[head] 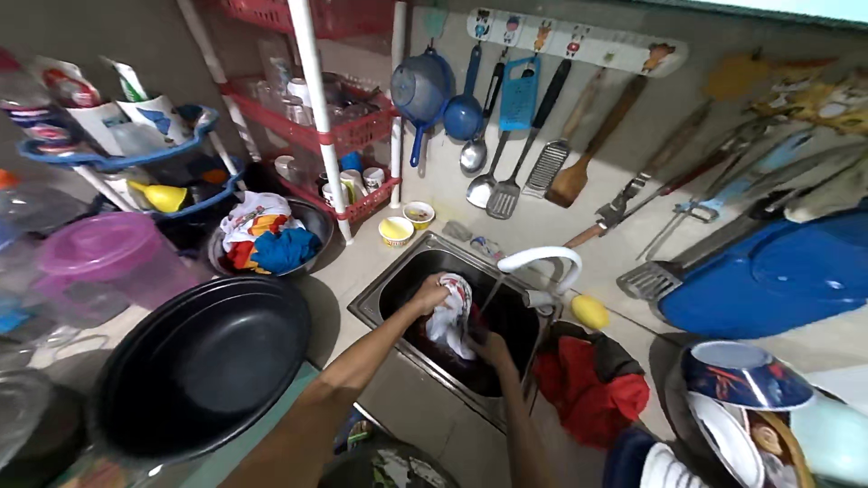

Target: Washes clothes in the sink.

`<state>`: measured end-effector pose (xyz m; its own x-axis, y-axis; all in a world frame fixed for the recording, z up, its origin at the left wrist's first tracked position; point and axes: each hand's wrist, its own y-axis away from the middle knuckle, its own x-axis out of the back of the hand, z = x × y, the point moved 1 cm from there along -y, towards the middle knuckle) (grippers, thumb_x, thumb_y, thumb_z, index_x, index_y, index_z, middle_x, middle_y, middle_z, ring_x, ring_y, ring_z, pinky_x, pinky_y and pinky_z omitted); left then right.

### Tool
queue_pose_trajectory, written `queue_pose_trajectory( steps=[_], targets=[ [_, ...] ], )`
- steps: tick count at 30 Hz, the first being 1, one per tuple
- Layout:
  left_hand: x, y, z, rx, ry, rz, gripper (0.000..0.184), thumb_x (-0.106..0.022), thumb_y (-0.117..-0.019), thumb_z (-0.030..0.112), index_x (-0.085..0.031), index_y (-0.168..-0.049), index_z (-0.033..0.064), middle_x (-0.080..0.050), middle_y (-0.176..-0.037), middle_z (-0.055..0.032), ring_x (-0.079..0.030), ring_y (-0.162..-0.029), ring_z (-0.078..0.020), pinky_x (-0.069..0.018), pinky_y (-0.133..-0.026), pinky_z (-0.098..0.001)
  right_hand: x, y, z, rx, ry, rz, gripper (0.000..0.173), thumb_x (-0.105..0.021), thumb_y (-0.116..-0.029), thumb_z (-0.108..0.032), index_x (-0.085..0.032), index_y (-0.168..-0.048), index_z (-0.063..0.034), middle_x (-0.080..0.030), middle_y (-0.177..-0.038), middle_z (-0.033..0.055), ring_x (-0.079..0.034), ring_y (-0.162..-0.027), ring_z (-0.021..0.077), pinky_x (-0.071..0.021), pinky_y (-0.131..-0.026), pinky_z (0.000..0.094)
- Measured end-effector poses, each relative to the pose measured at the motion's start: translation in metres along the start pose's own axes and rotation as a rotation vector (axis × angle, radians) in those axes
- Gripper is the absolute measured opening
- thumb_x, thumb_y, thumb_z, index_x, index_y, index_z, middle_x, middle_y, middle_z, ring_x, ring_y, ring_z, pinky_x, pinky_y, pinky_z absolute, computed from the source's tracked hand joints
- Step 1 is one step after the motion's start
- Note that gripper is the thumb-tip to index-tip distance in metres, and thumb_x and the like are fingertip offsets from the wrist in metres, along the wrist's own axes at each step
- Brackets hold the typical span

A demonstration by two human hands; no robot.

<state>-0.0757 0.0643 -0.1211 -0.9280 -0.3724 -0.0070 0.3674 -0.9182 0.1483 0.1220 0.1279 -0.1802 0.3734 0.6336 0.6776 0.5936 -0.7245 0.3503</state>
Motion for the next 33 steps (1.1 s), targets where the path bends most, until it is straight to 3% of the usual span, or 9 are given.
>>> queue_pose_trajectory(
  steps=[3, 6, 9, 12, 14, 19, 25, 30, 33],
  targets=[
    [-0.01, 0.015, 0.031, -0.083, 0.132, -0.065, 0.031, -0.047, -0.0996, -0.004, -0.053, -0.13, -0.0043, -0.066, -0.103, -0.0107, -0.066, -0.082, -0.0138, -0.059, -0.072, -0.0326, -0.033, -0.021, -0.008, 0.104, -0.368, 0.146, 0.092, -0.084, -0.0841, -0.02, -0.031, -0.155, 0.0053, -0.056, -0.139, 0.0299, -0.059, -0.127, 0.0376, -0.0482, -0.108, 0.0507],
    [-0.011, 0.026, 0.043, -0.133, 0.389, -0.061, 0.024, -0.036, -0.1031, 0.004, -0.054, -0.119, 0.0024, -0.068, -0.087, -0.0032, -0.067, -0.071, -0.0107, -0.0589, -0.064, -0.0282, -0.034, -0.022, -0.041, 0.186, -0.608, 0.388, 0.066, -0.078, -0.0902, -0.019, -0.049, -0.139, 0.013, -0.062, -0.129, 0.0285, -0.063, -0.119, 0.0289, -0.0505, -0.105, 0.0407],
    [0.0, 0.026, 0.042, -0.081, 0.73, 0.1, 0.034, -0.02, -0.1089, 0.018, -0.051, -0.115, 0.0068, -0.069, -0.09, -0.0086, -0.069, -0.075, -0.019, -0.06, -0.066, -0.0351, -0.013, -0.019, -0.067, 0.21, -0.765, 0.496, 0.048, -0.062, -0.0962, -0.001, -0.048, -0.14, 0.0138, -0.06, -0.131, 0.0288, -0.061, -0.119, 0.026, -0.0504, -0.103, 0.0378],
    [0.024, 0.0, 0.004, 0.019, 0.521, 0.326, 0.031, -0.032, -0.1101, 0.016, -0.045, -0.138, 0.0083, -0.063, -0.111, -0.0169, -0.067, -0.086, -0.0265, -0.0592, -0.068, -0.0417, 0.004, -0.022, -0.088, 0.175, -1.084, 0.485, 0.047, -0.044, -0.1008, 0.004, -0.04, -0.148, 0.0051, -0.058, -0.126, 0.0232, -0.063, -0.103, 0.0222, -0.0576, -0.083, 0.0395],
    [0.033, -0.011, -0.035, 0.071, 0.296, 0.264, 0.053, -0.046, -0.1044, 0.011, -0.036, -0.156, 0.0128, -0.055, -0.138, -0.0216, -0.062, -0.111, -0.0321, -0.0561, -0.085, -0.0495, 0.002, -0.029, -0.096, 0.174, -1.244, 0.474, 0.046, -0.042, -0.1, 0.005, -0.041, -0.146, 0.003, -0.059, -0.121, 0.0223, -0.064, -0.098, 0.024, -0.0577, -0.078, 0.0422],
    [-0.005, -0.002, -0.056, 0.031, 0.799, 0.138, 0.035, -0.024, -0.11, 0.024, -0.052, -0.121, 0.0061, -0.068, -0.095, -0.0071, -0.068, -0.084, -0.0158, -0.0588, -0.073, -0.0341, -0.012, -0.036, -0.1, 0.121, -1.583, 0.409, 0.031, -0.037, -0.1056, -0.004, -0.044, -0.135, 0.0011, -0.056, -0.115, 0.0166, -0.059, -0.098, 0.0206, -0.0555, -0.081, 0.0378],
    [-0.034, -0.026, -0.025, -0.105, 1.054, -0.002, 0.068, -0.013, -0.1066, 0.059, -0.052, -0.129, 0.0076, -0.07, -0.107, -0.0116, -0.069, -0.097, -0.0228, -0.0591, -0.084, -0.044, -0.003, -0.045, -0.057, 0.26, -1.551, 0.419, 0.034, -0.035, -0.1028, 0.003, -0.04, -0.136, 0.0003, -0.058, -0.11, 0.0119, -0.063, -0.094, 0.0152, -0.0582, -0.079, 0.034],
    [-0.054, -0.065, -0.006, 0.093, 0.824, 0.34, 0.033, -0.056, -0.1051, 0.031, -0.055, -0.126, 0.0061, -0.064, -0.102, -0.0102, -0.063, -0.09, -0.0187, -0.0554, -0.079, -0.0387, 0.015, -0.013, -0.011, 0.251, -1.09, 0.168, 0.092, -0.064, -0.0849, 0.011, -0.012, -0.16, -0.0038, -0.053, -0.137, 0.0212, -0.066, -0.107, 0.0231, -0.0615, -0.083, 0.0398],
    [-0.064, -0.07, -0.002, 0.032, 0.568, 0.337, 0.035, -0.07, -0.0966, 0.019, -0.054, -0.124, 0.0054, -0.063, -0.097, -0.0108, -0.063, -0.081, -0.0173, -0.0558, -0.072, -0.0363, 0.008, -0.002, 0.008, 0.191, -1.249, -0.042, 0.076, -0.057, -0.0966, -0.008, -0.012, -0.158, -0.0094, -0.054, -0.138, 0.0231, -0.066, -0.111, 0.0352, -0.0625, -0.081, 0.0515]
  ],
)
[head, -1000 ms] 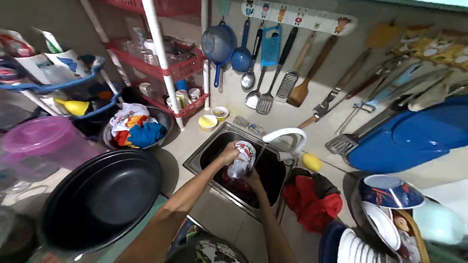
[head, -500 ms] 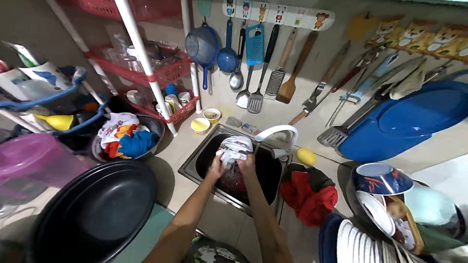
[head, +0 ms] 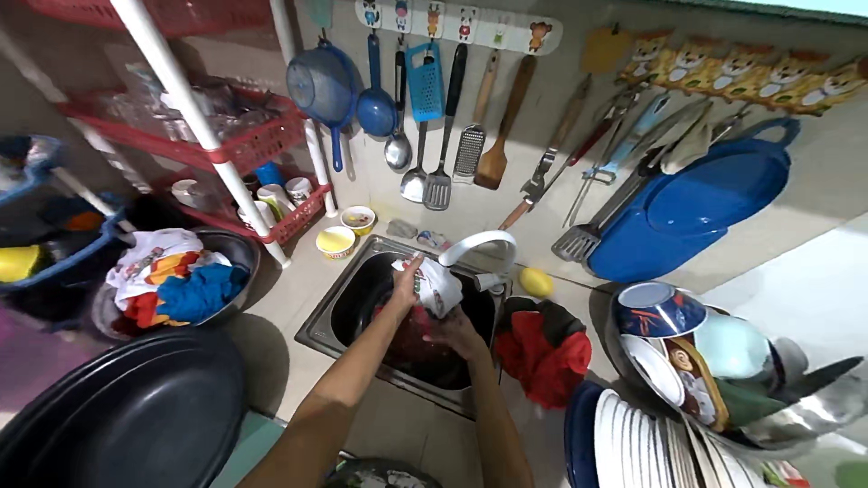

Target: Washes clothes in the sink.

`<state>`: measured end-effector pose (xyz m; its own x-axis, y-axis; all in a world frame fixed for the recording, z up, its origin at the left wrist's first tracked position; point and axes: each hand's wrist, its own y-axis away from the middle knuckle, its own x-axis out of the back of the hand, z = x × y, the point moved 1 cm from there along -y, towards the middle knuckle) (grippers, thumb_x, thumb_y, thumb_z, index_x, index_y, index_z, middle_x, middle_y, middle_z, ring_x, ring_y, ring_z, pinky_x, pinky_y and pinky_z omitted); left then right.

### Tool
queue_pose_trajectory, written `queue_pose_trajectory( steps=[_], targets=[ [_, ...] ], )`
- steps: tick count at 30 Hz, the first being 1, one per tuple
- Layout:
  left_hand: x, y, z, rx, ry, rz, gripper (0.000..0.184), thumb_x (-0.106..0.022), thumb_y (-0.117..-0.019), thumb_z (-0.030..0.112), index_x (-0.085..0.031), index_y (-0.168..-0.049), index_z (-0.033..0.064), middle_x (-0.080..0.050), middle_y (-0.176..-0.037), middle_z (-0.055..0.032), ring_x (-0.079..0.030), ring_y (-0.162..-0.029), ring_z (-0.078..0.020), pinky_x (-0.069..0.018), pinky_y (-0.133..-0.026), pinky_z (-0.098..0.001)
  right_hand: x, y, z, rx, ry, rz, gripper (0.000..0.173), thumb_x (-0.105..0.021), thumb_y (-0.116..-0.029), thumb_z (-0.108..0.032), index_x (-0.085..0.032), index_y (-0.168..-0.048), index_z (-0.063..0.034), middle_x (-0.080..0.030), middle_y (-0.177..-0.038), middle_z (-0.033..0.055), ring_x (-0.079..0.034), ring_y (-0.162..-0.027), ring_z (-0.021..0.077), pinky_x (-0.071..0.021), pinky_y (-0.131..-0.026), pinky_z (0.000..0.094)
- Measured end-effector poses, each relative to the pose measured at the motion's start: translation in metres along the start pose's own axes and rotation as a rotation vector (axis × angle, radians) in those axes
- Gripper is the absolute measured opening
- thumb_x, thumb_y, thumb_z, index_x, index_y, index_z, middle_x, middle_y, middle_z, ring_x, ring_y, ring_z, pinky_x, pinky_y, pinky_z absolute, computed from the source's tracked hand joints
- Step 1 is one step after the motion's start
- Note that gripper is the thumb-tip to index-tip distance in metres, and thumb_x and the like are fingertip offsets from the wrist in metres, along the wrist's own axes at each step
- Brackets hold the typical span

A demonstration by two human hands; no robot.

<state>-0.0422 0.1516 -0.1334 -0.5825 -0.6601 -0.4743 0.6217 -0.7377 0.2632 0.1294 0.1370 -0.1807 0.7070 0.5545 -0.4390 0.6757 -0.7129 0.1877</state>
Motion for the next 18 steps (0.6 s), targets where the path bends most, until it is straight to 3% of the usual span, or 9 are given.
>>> queue_pose_trajectory(
  steps=[1, 2, 4, 5, 7, 9, 12, 15, 18],
  targets=[
    [-0.002, 0.004, -0.003, -0.046, -0.077, -0.081, 0.037, -0.069, -0.0968, 0.018, -0.053, -0.127, 0.003, -0.064, -0.101, -0.0125, -0.064, -0.085, -0.0179, -0.0566, -0.076, -0.037, 0.0, 0.002, 0.003, -0.049, -0.105, 0.014, 0.055, -0.034, -0.1106, -0.025, -0.01, -0.158, -0.0097, -0.049, -0.143, 0.0258, -0.063, -0.117, 0.0398, -0.06, -0.084, 0.0555],
    [-0.003, 0.009, -0.006, -0.106, -0.156, -0.179, 0.037, -0.069, -0.0966, 0.014, -0.054, -0.127, -0.0005, -0.065, -0.102, -0.013, -0.064, -0.087, -0.0167, -0.0569, -0.079, -0.036, -0.001, -0.001, 0.008, -0.072, -0.239, 0.06, 0.065, -0.012, -0.1093, -0.052, -0.013, -0.158, -0.0093, -0.048, -0.144, 0.0283, -0.061, -0.119, 0.0446, -0.0585, -0.084, 0.0595],
    [-0.004, 0.022, -0.014, -0.29, -0.34, -0.425, 0.033, -0.069, -0.0918, 0.01, -0.057, -0.119, -0.0058, -0.067, -0.1, -0.0102, -0.066, -0.089, -0.0115, -0.0575, -0.082, -0.0311, -0.001, -0.014, 0.013, -0.091, -0.571, 0.112, 0.102, -0.009, -0.087, -0.089, -0.031, -0.156, -0.0161, -0.054, -0.142, 0.0266, -0.06, -0.12, 0.049, -0.054, -0.083, 0.071],
    [-0.004, 0.027, -0.018, -0.422, -0.47, -0.559, 0.033, -0.07, -0.0892, 0.012, -0.06, -0.114, -0.0078, -0.067, -0.101, -0.0103, -0.065, -0.092, -0.011, -0.0564, -0.086, -0.0305, 0.001, -0.02, 0.014, -0.063, -0.679, 0.105, 0.104, -0.015, -0.0834, -0.093, -0.039, -0.152, -0.0188, -0.058, -0.138, 0.0238, -0.061, -0.119, 0.0473, -0.0527, -0.083, 0.0733],
    [-0.002, 0.034, -0.021, -0.68, -0.767, -0.727, 0.036, -0.075, -0.0873, 0.024, -0.068, -0.107, -0.0048, -0.071, -0.108, -0.0144, -0.066, -0.108, -0.0201, -0.0497, -0.102, -0.0405, 0.001, -0.033, 0.016, 0.082, -0.725, 0.067, 0.087, -0.016, -0.0939, -0.081, -0.052, -0.137, -0.0139, -0.07, -0.117, 0.0165, -0.07, -0.104, 0.0348, -0.0603, -0.077, 0.0591],
    [0.002, 0.04, -0.022, -0.723, -0.884, -0.731, 0.04, -0.077, -0.0855, 0.032, -0.072, -0.106, -0.0025, -0.072, -0.117, -0.0195, -0.06, -0.128, -0.0349, -0.0308, -0.118, -0.0607, -0.003, -0.043, 0.014, 0.254, -0.685, 0.01, 0.076, -0.009, -0.1046, -0.063, -0.056, -0.126, -0.0071, -0.073, -0.107, 0.0088, -0.071, -0.098, 0.0195, -0.0614, -0.082, 0.0395],
    [0.01, 0.042, -0.022, -0.623, -0.761, -0.554, 0.034, -0.074, -0.0884, 0.023, -0.068, -0.107, -0.0046, -0.071, -0.104, -0.0132, -0.067, -0.097, -0.0157, -0.0543, -0.092, -0.0361, -0.017, -0.047, 0.004, 0.257, -0.573, 0.091, 0.066, -0.008, -0.1099, -0.048, -0.058, -0.122, -0.0058, -0.072, -0.099, 0.0056, -0.07, -0.091, 0.0131, -0.0608, -0.08, 0.0324],
    [0.016, 0.042, -0.015, -0.485, -0.553, -0.351, 0.025, -0.065, -0.0947, 0.016, -0.065, -0.107, -0.0054, -0.068, -0.095, -0.0084, -0.064, -0.087, -0.0088, -0.055, -0.085, -0.0297, -0.027, -0.049, 0.001, 0.267, -0.409, 0.3, 0.039, -0.031, -0.1119, -0.028, -0.058, -0.123, -0.0023, -0.07, -0.101, 0.0089, -0.069, -0.091, 0.0154, -0.0601, -0.08, 0.0354],
    [0.018, 0.037, -0.012, -0.246, -0.334, -0.098, 0.027, -0.057, -0.1041, 0.018, -0.062, -0.113, -0.0064, -0.068, -0.096, -0.013, -0.066, -0.087, -0.0149, -0.0566, -0.083, -0.0351, -0.04, -0.041, -0.013, 0.346, -0.037, 0.48, 0.027, -0.051, -0.105, -0.013, -0.061, -0.118, 0.0082, -0.069, -0.102, 0.0151, -0.067, -0.092, 0.0161, -0.0587, -0.085, 0.0348]
  ],
)
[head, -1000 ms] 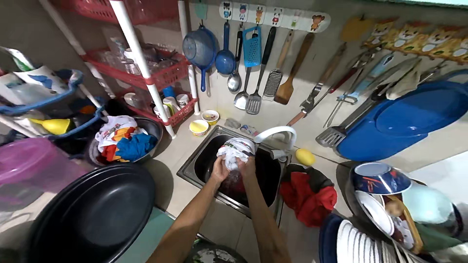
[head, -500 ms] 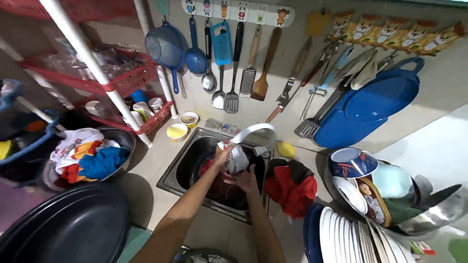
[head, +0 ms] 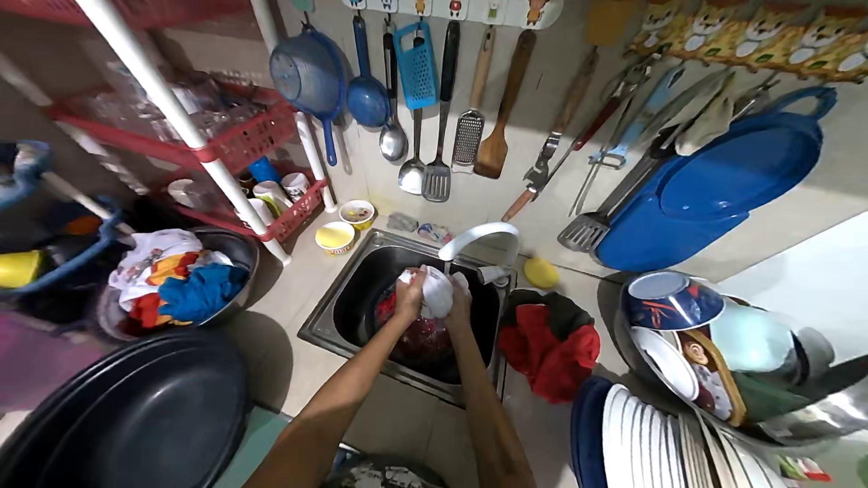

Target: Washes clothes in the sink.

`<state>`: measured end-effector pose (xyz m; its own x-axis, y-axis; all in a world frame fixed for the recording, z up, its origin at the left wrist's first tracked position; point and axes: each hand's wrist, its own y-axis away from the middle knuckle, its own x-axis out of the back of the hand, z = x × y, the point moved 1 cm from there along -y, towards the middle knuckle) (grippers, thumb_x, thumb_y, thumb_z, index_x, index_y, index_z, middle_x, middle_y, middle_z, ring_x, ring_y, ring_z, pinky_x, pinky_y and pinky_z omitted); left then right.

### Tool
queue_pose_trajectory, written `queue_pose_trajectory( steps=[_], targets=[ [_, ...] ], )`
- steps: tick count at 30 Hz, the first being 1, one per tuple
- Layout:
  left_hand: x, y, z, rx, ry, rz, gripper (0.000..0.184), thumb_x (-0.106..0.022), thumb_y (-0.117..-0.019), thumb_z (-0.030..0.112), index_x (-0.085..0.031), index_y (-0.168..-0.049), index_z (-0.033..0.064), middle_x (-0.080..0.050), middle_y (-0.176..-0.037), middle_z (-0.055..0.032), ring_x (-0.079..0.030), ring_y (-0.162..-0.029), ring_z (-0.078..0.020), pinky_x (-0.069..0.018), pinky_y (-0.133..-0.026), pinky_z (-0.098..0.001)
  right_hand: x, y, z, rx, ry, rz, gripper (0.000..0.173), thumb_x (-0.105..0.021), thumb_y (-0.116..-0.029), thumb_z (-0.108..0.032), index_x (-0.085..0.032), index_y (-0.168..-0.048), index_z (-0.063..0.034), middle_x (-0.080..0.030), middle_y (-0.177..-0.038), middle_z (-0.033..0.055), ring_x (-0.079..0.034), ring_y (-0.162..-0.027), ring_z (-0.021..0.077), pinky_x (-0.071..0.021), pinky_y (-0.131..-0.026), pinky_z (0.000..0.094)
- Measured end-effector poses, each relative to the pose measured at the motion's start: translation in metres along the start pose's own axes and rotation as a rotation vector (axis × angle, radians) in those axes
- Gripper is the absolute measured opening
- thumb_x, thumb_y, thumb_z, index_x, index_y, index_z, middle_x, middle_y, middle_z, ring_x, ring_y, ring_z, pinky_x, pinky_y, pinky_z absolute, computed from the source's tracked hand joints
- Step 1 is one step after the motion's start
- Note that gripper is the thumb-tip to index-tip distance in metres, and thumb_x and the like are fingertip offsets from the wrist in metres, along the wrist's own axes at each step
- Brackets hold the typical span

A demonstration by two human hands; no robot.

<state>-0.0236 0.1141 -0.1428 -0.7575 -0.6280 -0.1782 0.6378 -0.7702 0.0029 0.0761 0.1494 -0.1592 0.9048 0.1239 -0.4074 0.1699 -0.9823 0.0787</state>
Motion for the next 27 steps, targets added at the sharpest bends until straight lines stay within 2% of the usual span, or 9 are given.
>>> queue_pose_trajectory(
  steps=[3, 6, 10, 15, 18, 20, 22, 25, 27],
  targets=[
    [0.005, -0.006, -0.001, 0.249, 0.143, 0.076, 0.037, -0.048, -0.1095, 0.028, -0.056, -0.128, -0.0038, -0.066, -0.111, -0.019, -0.066, -0.098, -0.0231, -0.0561, -0.088, -0.0424, -0.011, 0.005, -0.02, 0.143, 0.374, -0.057, 0.023, -0.063, -0.0975, -0.009, -0.068, -0.11, 0.0102, -0.071, -0.1, 0.0186, -0.067, -0.094, 0.0174, -0.0559, -0.09, 0.0349],
    [0.014, -0.006, -0.002, 0.387, 0.235, -0.016, 0.039, -0.037, -0.1123, 0.03, -0.053, -0.134, 0.0006, -0.064, -0.117, -0.017, -0.064, -0.102, -0.0239, -0.0546, -0.089, -0.0432, -0.019, 0.005, -0.03, 0.2, 0.672, -0.188, 0.032, -0.07, -0.0936, -0.015, -0.069, -0.112, 0.0107, -0.07, -0.109, 0.0255, -0.067, -0.107, 0.03, -0.0516, -0.1, 0.0457],
    [0.026, 0.0, 0.0, 0.565, 0.284, -0.141, 0.038, -0.03, -0.1123, 0.031, -0.057, -0.123, 0.0064, -0.065, -0.102, -0.0114, -0.063, -0.091, -0.0222, -0.0547, -0.08, -0.0424, -0.025, 0.008, -0.035, 0.409, 0.937, -0.412, 0.035, -0.068, -0.0896, -0.022, -0.073, -0.107, 0.0083, -0.071, -0.108, 0.0259, -0.068, -0.106, 0.0384, -0.0517, -0.096, 0.0564],
    [0.042, 0.008, -0.005, 0.731, 0.329, -0.244, 0.044, -0.022, -0.1112, 0.037, -0.057, -0.112, 0.0104, -0.065, -0.09, -0.0084, -0.065, -0.081, -0.021, -0.056, -0.072, -0.0412, -0.027, 0.015, -0.027, 0.579, 1.078, -0.592, 0.034, -0.066, -0.089, -0.024, -0.076, -0.102, 0.0059, -0.073, -0.101, 0.0247, -0.07, -0.096, 0.0407, -0.0537, -0.086, 0.0595],
    [0.051, 0.014, -0.02, 0.717, 0.287, -0.125, 0.04, -0.027, -0.1117, 0.035, -0.056, -0.118, 0.0085, -0.064, -0.098, -0.0103, -0.063, -0.086, -0.0217, -0.0544, -0.075, -0.042, -0.027, 0.014, -0.017, 0.434, 1.129, -0.676, 0.04, -0.062, -0.0927, -0.025, -0.072, -0.113, 0.007, -0.071, -0.111, 0.026, -0.069, -0.106, 0.0404, -0.0514, -0.094, 0.0576],
    [0.059, 0.016, -0.026, 0.7, 0.241, 0.009, 0.04, -0.032, -0.1117, 0.034, -0.055, -0.129, 0.0065, -0.062, -0.114, -0.0146, -0.061, -0.099, -0.0254, -0.0524, -0.084, -0.0461, -0.027, 0.009, -0.007, 0.249, 1.07, -0.692, 0.044, -0.059, -0.0987, -0.028, -0.067, -0.124, 0.0076, -0.069, -0.121, 0.0269, -0.065, -0.117, 0.0373, -0.0472, -0.105, 0.0534],
    [0.071, 0.015, -0.027, 0.684, 0.228, 0.083, 0.044, -0.032, -0.112, 0.036, -0.051, -0.138, 0.0066, -0.06, -0.125, -0.017, -0.059, -0.109, -0.0278, -0.0509, -0.09, -0.0491, -0.024, 0.002, 0.004, 0.019, 0.941, -0.697, 0.052, -0.056, -0.1038, -0.035, -0.059, -0.136, 0.0054, -0.065, -0.128, 0.026, -0.064, -0.121, 0.0312, -0.0473, -0.108, 0.0473],
    [0.097, 0.003, -0.016, 0.603, 0.304, 0.141, 0.046, -0.032, -0.1112, 0.041, -0.052, -0.134, 0.0058, -0.064, -0.114, -0.0156, -0.063, -0.099, -0.0254, -0.0545, -0.083, -0.047, -0.021, -0.012, 0.008, -0.163, 0.932, -0.723, 0.06, -0.044, -0.1082, -0.046, -0.046, -0.149, -0.0022, -0.061, -0.132, 0.0262, -0.065, -0.11, 0.0333, -0.0546, -0.091, 0.0503],
    [0.118, -0.007, -0.002, 0.524, 0.35, 0.188, 0.049, -0.032, -0.1107, 0.044, -0.053, -0.132, 0.0052, -0.065, -0.109, -0.0142, -0.064, -0.094, -0.0232, -0.0555, -0.081, -0.045, -0.023, -0.031, 0.005, -0.107, 0.97, -0.685, 0.052, -0.046, -0.1088, -0.039, -0.054, -0.142, 0.0002, -0.062, -0.133, 0.0259, -0.064, -0.117, 0.0346, -0.0515, -0.099, 0.0512]
  ],
)
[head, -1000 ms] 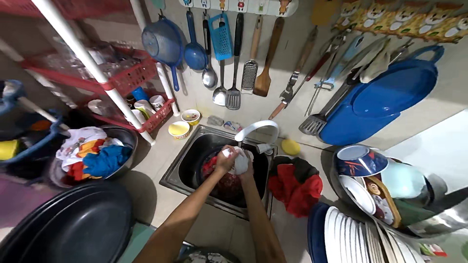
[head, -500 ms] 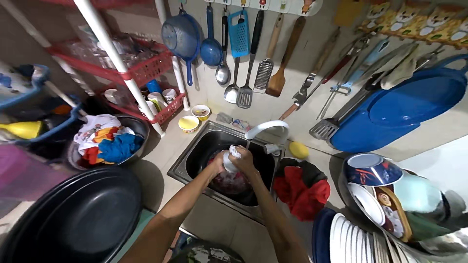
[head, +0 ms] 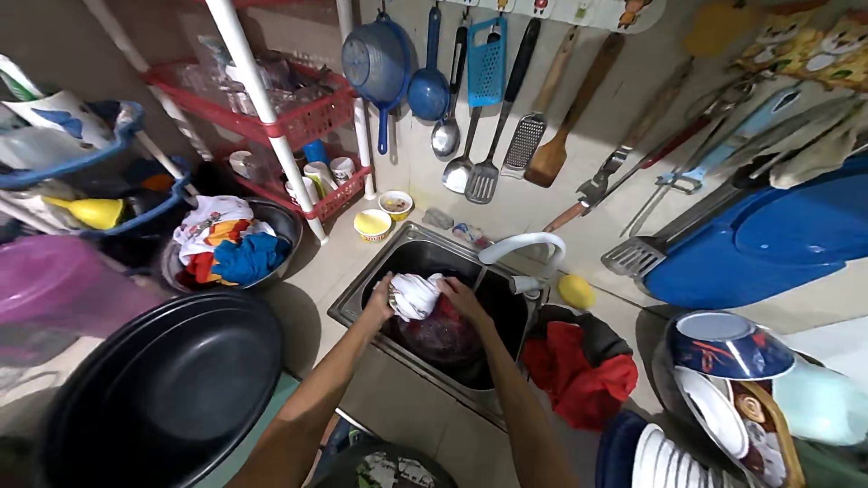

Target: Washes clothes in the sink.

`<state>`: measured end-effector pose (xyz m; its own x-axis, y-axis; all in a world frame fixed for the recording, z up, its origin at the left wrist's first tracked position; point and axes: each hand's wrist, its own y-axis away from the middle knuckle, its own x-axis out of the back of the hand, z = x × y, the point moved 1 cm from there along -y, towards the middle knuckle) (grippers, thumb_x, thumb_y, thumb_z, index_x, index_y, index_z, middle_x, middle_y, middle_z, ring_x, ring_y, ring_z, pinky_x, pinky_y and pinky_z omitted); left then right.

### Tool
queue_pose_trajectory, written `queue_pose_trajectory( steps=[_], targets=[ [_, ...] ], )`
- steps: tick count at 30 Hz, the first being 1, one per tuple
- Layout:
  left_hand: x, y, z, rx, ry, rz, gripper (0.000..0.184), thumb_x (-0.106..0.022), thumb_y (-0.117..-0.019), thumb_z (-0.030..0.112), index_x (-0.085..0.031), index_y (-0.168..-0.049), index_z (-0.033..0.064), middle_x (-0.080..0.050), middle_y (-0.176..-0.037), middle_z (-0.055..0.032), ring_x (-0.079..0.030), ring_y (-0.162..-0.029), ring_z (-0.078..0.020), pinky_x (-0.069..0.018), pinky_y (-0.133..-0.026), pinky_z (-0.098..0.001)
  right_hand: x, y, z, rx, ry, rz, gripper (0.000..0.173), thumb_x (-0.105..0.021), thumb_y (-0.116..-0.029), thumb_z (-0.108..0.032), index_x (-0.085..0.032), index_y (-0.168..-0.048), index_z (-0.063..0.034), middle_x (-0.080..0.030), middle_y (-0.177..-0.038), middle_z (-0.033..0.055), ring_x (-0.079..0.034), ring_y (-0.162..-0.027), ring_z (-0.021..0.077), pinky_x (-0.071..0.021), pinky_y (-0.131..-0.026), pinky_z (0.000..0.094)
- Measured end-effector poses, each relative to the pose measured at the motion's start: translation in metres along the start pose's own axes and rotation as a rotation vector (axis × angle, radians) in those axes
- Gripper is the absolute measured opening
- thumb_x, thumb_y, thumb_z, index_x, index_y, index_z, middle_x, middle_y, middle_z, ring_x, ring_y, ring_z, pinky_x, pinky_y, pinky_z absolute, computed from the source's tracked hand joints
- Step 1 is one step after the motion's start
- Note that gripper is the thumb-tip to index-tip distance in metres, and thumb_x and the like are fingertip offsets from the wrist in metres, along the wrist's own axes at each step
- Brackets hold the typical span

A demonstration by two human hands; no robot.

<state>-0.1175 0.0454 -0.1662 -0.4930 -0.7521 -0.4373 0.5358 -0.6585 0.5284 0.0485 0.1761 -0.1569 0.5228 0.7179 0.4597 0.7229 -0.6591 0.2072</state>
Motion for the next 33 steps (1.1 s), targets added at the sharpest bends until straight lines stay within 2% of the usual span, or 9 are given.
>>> queue_pose_trajectory(
  steps=[5, 10, 14, 17, 20, 23, 25, 29, 33],
  targets=[
    [0.036, -0.009, 0.065, -0.226, 0.214, 0.165, 0.053, -0.027, -0.1103, 0.049, -0.049, -0.132, 0.0068, -0.062, -0.11, -0.0123, -0.062, -0.093, -0.021, -0.0549, -0.08, -0.0422, 0.032, -0.025, 0.0, -0.036, 0.102, 0.136, 0.038, -0.049, -0.1091, -0.022, -0.064, -0.122, 0.0104, -0.067, -0.12, 0.0273, -0.065, -0.112, 0.0347, -0.0486, -0.103, 0.0473],
    [0.075, -0.044, 0.114, -0.476, 0.41, 0.331, 0.059, -0.021, -0.1104, 0.051, -0.042, -0.145, 0.007, -0.058, -0.13, -0.0165, -0.06, -0.113, -0.026, -0.0522, -0.093, -0.05, 0.008, -0.045, 0.04, -0.113, 0.344, -0.144, 0.043, -0.059, -0.1034, -0.027, -0.061, -0.135, 0.0027, -0.061, -0.136, 0.0272, -0.056, -0.131, 0.0404, -0.0403, -0.113, 0.0571],
    [0.11, -0.071, 0.111, -0.443, 0.064, 0.747, 0.07, -0.056, -0.1054, 0.035, -0.029, -0.153, -0.008, -0.044, -0.148, -0.0313, -0.05, -0.133, -0.0379, -0.0462, -0.107, -0.0501, -0.049, -0.022, 0.076, -0.315, 0.501, -0.325, 0.062, -0.074, -0.0932, -0.031, -0.054, -0.148, -0.0107, -0.04, -0.157, 0.0266, -0.04, -0.144, 0.0448, -0.0343, -0.116, 0.0614],
    [0.106, -0.058, 0.1, -0.436, -0.098, 0.819, 0.093, -0.075, -0.0935, 0.026, -0.016, -0.158, -0.0075, -0.023, -0.159, -0.0351, -0.032, -0.145, -0.0452, -0.0362, -0.116, -0.0514, -0.081, 0.007, 0.084, -0.48, 0.545, -0.278, 0.06, -0.061, -0.1022, -0.025, -0.042, -0.153, 0.0009, -0.022, -0.165, 0.0299, -0.022, -0.151, 0.0503, -0.0278, -0.12, 0.062],
    [0.089, -0.033, 0.069, -0.571, -0.176, 0.793, 0.098, -0.076, -0.0911, 0.018, -0.009, -0.159, -0.0059, -0.009, -0.163, -0.0365, -0.019, -0.15, -0.0491, -0.0287, -0.12, -0.0516, -0.097, 0.013, 0.094, -0.412, 0.578, -0.257, 0.057, -0.063, -0.1, -0.023, -0.047, -0.149, 0.0014, -0.041, -0.156, 0.0288, -0.037, -0.145, 0.048, -0.0327, -0.117, 0.0619],
    [0.062, -0.008, 0.02, -0.756, -0.501, 0.592, 0.089, -0.071, -0.0926, 0.016, -0.015, -0.157, -0.013, -0.005, -0.161, -0.0419, -0.013, -0.15, -0.0555, -0.0222, -0.122, -0.0556, -0.091, 0.012, 0.087, -0.369, 0.574, -0.322, 0.054, -0.064, -0.0999, -0.026, -0.053, -0.143, 0.0051, -0.05, -0.149, 0.0277, -0.045, -0.142, 0.0435, -0.0337, -0.117, 0.0591],
    [0.047, 0.0, -0.012, -0.796, -0.735, 0.306, 0.074, -0.068, -0.0934, 0.013, -0.031, -0.152, -0.0133, -0.025, -0.157, -0.0406, -0.028, -0.147, -0.0529, -0.027, -0.122, -0.0562, -0.089, 0.005, 0.083, -0.324, 0.553, -0.381, 0.05, -0.066, -0.0985, -0.028, -0.059, -0.137, 0.0035, -0.056, -0.143, 0.0268, -0.051, -0.137, 0.0416, -0.0385, -0.114, 0.059],
    [0.024, 0.0, -0.051, -0.355, -1.067, -0.323, 0.072, -0.077, -0.0841, 0.001, -0.044, -0.148, -0.0035, -0.051, -0.146, -0.0277, -0.052, -0.135, -0.038, -0.0424, -0.114, -0.0492, -0.063, 0.004, 0.025, -0.178, 0.477, -0.271, 0.035, -0.064, -0.0979, -0.019, -0.066, -0.128, -0.0004, -0.063, -0.135, 0.0242, -0.057, -0.129, 0.04, -0.0434, -0.109, 0.0602],
    [0.01, -0.003, -0.09, -0.129, -1.034, -0.476, 0.075, -0.082, -0.0805, 0.0, -0.043, -0.144, -0.0063, -0.058, -0.134, -0.0269, -0.059, -0.123, -0.0345, -0.0476, -0.107, -0.0478, -0.004, 0.031, -0.076, 0.05, 0.317, 0.052, 0.03, -0.056, -0.1022, -0.014, -0.066, -0.125, 0.0014, -0.067, -0.126, 0.0207, -0.063, -0.122, 0.0339, -0.0476, -0.107, 0.0513]
  ],
)
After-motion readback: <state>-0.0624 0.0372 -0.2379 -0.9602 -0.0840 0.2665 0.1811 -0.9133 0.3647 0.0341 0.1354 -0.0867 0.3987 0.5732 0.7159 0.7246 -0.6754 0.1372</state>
